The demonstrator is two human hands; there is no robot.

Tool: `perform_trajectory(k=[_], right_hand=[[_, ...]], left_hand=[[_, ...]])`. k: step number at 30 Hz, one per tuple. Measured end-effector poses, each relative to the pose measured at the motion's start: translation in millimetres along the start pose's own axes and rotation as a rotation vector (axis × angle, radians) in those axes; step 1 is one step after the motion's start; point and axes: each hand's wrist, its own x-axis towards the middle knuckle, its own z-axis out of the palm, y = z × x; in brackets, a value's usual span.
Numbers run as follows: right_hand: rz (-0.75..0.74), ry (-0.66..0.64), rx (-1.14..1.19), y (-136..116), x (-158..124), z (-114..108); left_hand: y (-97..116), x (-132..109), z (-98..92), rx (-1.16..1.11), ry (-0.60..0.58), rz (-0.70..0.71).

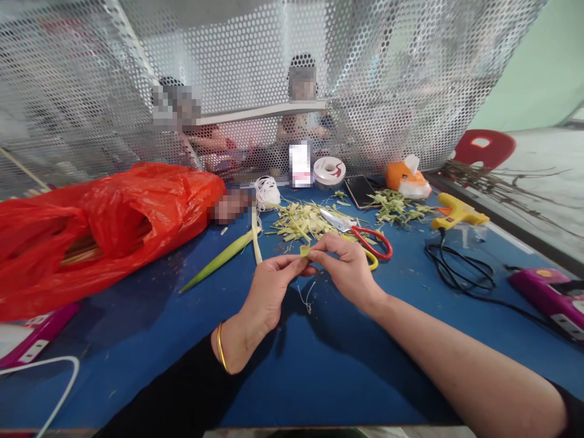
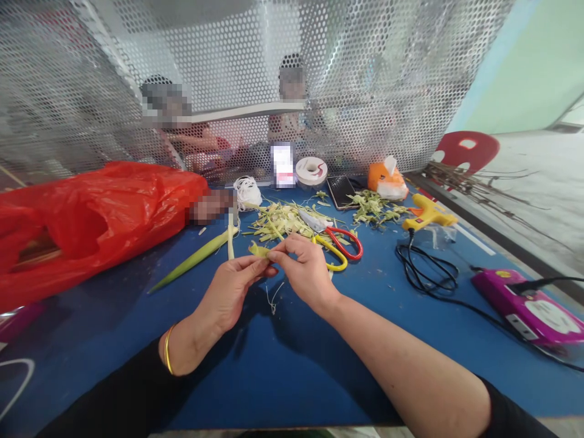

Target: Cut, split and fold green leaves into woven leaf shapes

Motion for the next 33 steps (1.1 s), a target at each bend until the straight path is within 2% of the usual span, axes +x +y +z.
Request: perform_trajectory(k=[6, 13, 20, 28, 33], right_hand=[[-0.02, -0.016, 0.095, -3.0, 0.3, 2.4], [0.007, 0.021, -0.016, -3.6, -1.5, 2.0], [0.045, 0.036, -0.069, 0.2, -2.1, 3.9], [-0.037, -0.088, -0.035, -4.0, 1.4, -0.1], [0.084, -0.026, -0.061, -4.5, 2.1, -0.3]], left_hand=[[-1.8, 1.3, -1.0, -0.006, 0.004, 0.099], [1.1, -1.0, 2.2, -0.061, -0.05, 0.016], [3.9, -2.4, 2.7, 0.105, 0.016, 0.08], [-2.3, 4.3, -4.9, -0.201, -0.031, -0.084], [0.0, 2.1, -2.6, -0.136, -0.046, -0.058]])
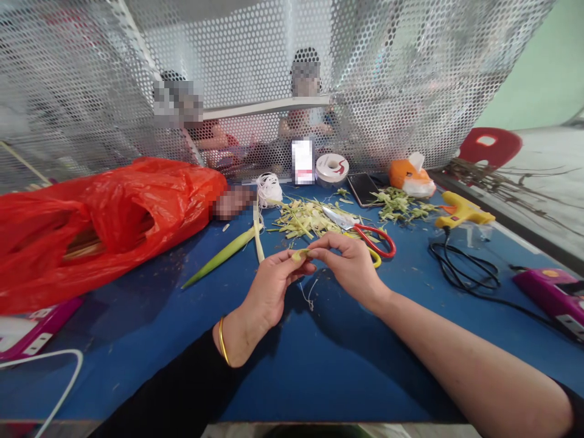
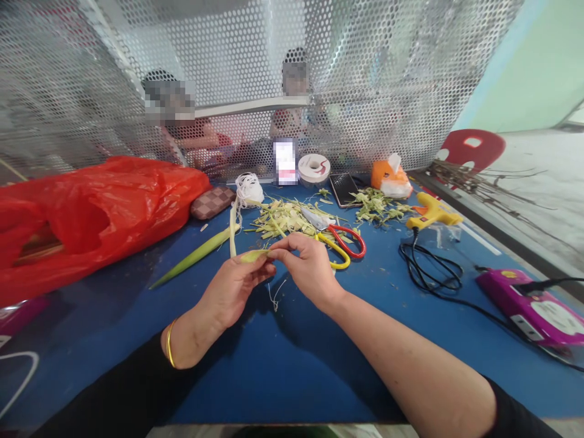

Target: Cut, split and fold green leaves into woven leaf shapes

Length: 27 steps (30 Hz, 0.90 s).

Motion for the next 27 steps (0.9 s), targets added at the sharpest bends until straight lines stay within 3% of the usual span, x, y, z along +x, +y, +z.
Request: perform_trajectory(k=[5, 13, 17, 20, 23, 27], right_hand=[[0.079, 0.021, 0.035, 0.2, -0.2, 0.3], [0.066, -0.017, 0.031, 0.0, 0.2, -3.6], [0.124, -0.066, 0.174, 2.0, 3.3, -2.2], [0.131, -0.012, 0.305, 2.3, 5.5, -3.0], [-0.002, 0.031, 0.261, 0.9, 6.0, -5.9], [-0.192, -0.006, 0.095, -1.4, 3.7, -7.4]], left_hand=[[5.0, -3.1, 3.7, 0.24, 0.058, 0.164], [12.1, -6.5, 2.1, 0.605, 0.021, 0.389], [12.4, -3.1, 2.1, 0.432, 0.01, 0.304], [11.3, -0.3, 0.6, 0.242, 0.0, 0.218], [11.0, 0.1, -0.9, 0.154, -0.001, 0.181], [11.0, -1.4, -1.0, 0.16, -0.012, 0.184]])
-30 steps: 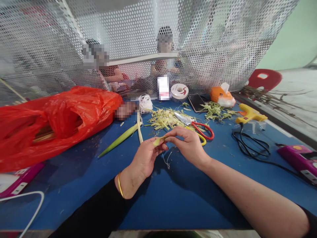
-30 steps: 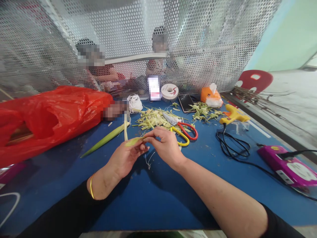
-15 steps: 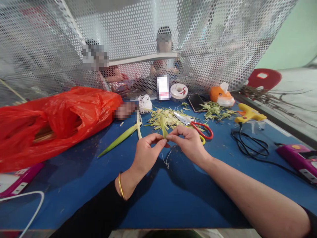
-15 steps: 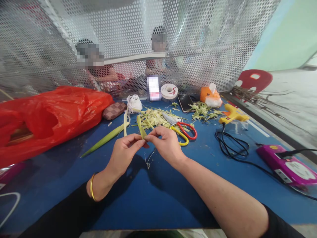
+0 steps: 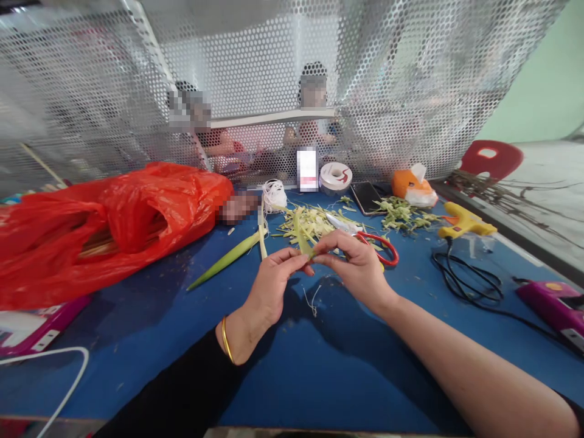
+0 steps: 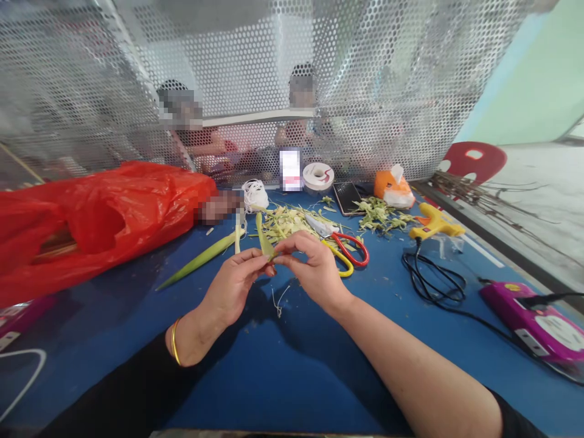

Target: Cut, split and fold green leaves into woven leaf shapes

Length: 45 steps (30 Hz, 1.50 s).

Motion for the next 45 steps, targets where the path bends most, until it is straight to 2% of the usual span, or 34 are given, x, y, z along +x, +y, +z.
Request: perform_trajectory(k=[4, 11, 14, 18, 22, 26, 34, 39, 45], right_hand=[[-0.045, -0.02, -0.091, 0.9, -1.7, 1.1], [-0.089, -0.111, -0.147, 1.1, -0.3, -2.3], [-0.086, -0.141, -0.167, -1.8, 0.0, -3.4], [-0.075, -0.171, -0.191, -4.8, 1.2, -4.3], [-0.051, -0.185, -0.197, -5.9, 2.4, -4.7], [0.053, -0.147, -0.197, -6.6, 1.5, -4.0], [0.428, -0.071, -0.024, -2.8, -0.4, -0.5], [0.512, -0.031, 0.094, -2.5, 0.5, 0.9], [0.635, -0.05, 0.394, -2.6, 2.5, -0.3]], left_hand=[[-0.3, -0.4, 0.7, 0.013, 0.009, -0.032], [-0.4, 1.3, -0.3, -0.125, 0.048, -0.154], [-0.8, 0.5, 1.0, -0.046, 0.073, -0.094], [-1.3, -1.7, 4.7, 0.139, 0.128, 0.065], [-2.7, -2.0, 5.1, 0.254, 0.14, 0.12], [-3.7, -0.7, 2.7, 0.293, 0.1, 0.121], [-1.8, -0.4, 2.2, 0.297, 0.047, 0.113], [-3.3, -0.2, 4.1, 0.251, 0.058, 0.059], [1.3, -0.1, 5.5, 0.278, 0.056, 0.097]])
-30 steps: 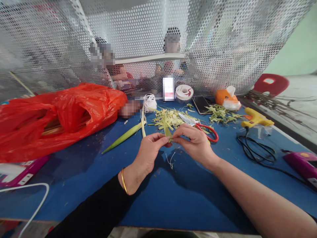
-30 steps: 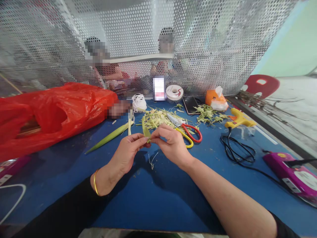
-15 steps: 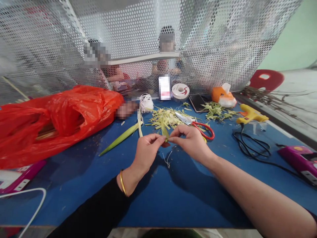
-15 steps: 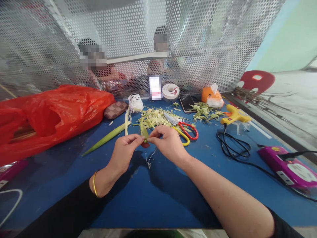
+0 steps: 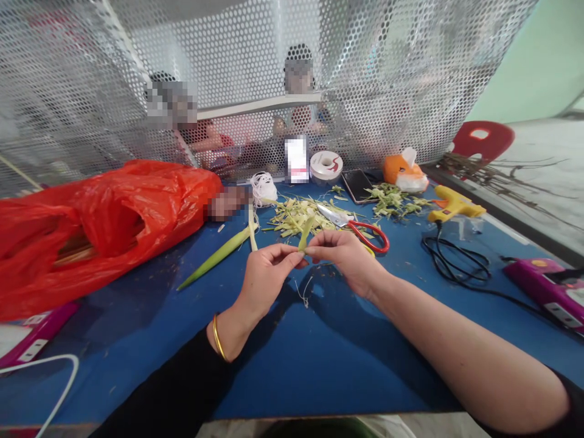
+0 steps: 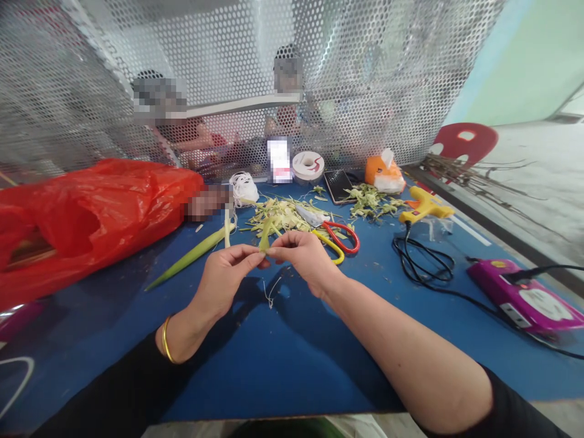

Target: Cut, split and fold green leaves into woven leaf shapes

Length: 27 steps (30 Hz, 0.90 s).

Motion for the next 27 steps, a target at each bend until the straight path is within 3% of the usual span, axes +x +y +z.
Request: perform_trajectory(k=[10, 14, 17, 24, 27], right_hand=[[0.08, -0.102, 0.157, 6.8, 2.9, -2.0], [0.142, -0.073, 0.221, 6.7, 3.4, -2.3], [0.102, -0.133, 0.19, 6.2, 2.5, -0.5], [-0.069, 0.084, 0.092, 10.6, 0.6, 9.4], [-0.091, 0.123, 0.122, 12.5, -0.6, 12.9]], left_hand=[[-2.5, -0.1, 0.0, -0.087, -0.014, -0.07], [-2.8, 0.8, -0.2, -0.095, -0.03, -0.089], [-4.4, 2.8, -1.5, -0.075, -0.052, -0.115], [-12.8, 3.5, -0.5, -0.363, -0.06, -0.293], [-12.7, 0.3, 3.5, -0.438, -0.043, -0.271]])
